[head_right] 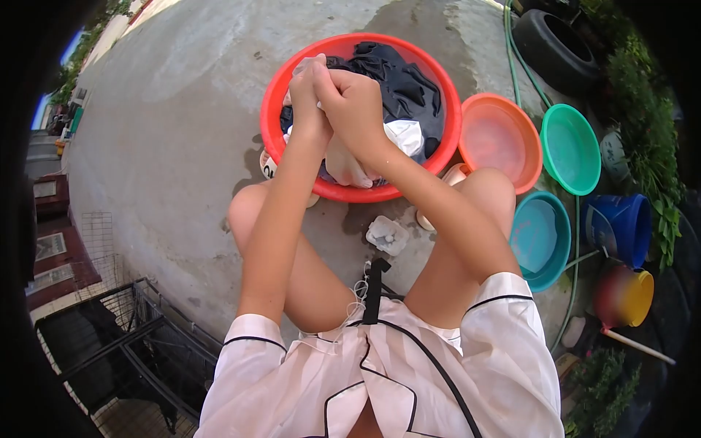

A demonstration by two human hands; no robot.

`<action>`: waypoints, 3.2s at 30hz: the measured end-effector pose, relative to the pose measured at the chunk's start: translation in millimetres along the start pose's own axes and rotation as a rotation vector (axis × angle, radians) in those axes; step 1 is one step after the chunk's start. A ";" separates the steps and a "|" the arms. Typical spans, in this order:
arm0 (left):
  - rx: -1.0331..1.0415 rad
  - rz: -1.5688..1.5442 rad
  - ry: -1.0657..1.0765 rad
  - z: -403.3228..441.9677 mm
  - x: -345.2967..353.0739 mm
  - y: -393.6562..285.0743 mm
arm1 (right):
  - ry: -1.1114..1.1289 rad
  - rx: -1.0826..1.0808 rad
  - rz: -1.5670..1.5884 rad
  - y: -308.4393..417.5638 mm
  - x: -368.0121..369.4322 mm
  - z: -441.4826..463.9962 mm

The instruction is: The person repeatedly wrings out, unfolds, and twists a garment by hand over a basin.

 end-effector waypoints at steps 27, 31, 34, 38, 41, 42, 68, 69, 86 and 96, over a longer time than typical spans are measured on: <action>0.210 0.267 -0.053 -18.8 22.0 -6.7 | -0.044 0.081 0.148 -7.5 -12.2 20.5; 0.118 0.120 -0.011 -10.6 3.3 -19.4 | 0.083 0.031 0.095 19.2 4.4 -5.8; 0.224 0.325 0.020 -25.6 20.6 -16.5 | 0.022 0.156 0.289 -2.8 -8.3 18.8; 0.148 0.285 -0.009 -19.6 16.4 -9.1 | -0.041 0.065 0.159 5.3 -10.8 15.1; 0.057 0.072 -0.034 -4.6 -5.9 -12.9 | 0.050 -0.041 0.006 17.0 6.3 -14.8; 0.065 0.083 -0.028 -6.0 -5.5 -16.2 | 0.045 -0.054 0.019 16.1 7.6 -16.9; 0.130 0.297 0.034 -35.8 29.0 -5.0 | -0.064 0.042 0.069 1.7 -18.7 23.6; 0.083 0.290 0.015 -33.8 28.0 -5.0 | -0.084 0.042 0.063 2.3 -19.4 24.0; -0.015 0.032 0.003 -8.1 -3.6 -10.2 | 0.103 -0.241 -0.100 24.7 5.3 -15.4; -0.018 0.019 -0.005 -4.6 3.8 -8.0 | 0.001 -0.134 -0.002 17.0 0.6 -5.8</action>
Point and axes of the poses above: each hand's wrist, its own z-axis towards the middle knuckle, its own x-axis out of the palm, y = z × x, the point moved 5 cm from there along z, towards the middle knuckle, and after that the axes turned 1 degree about -y, right-handed, at the moved point
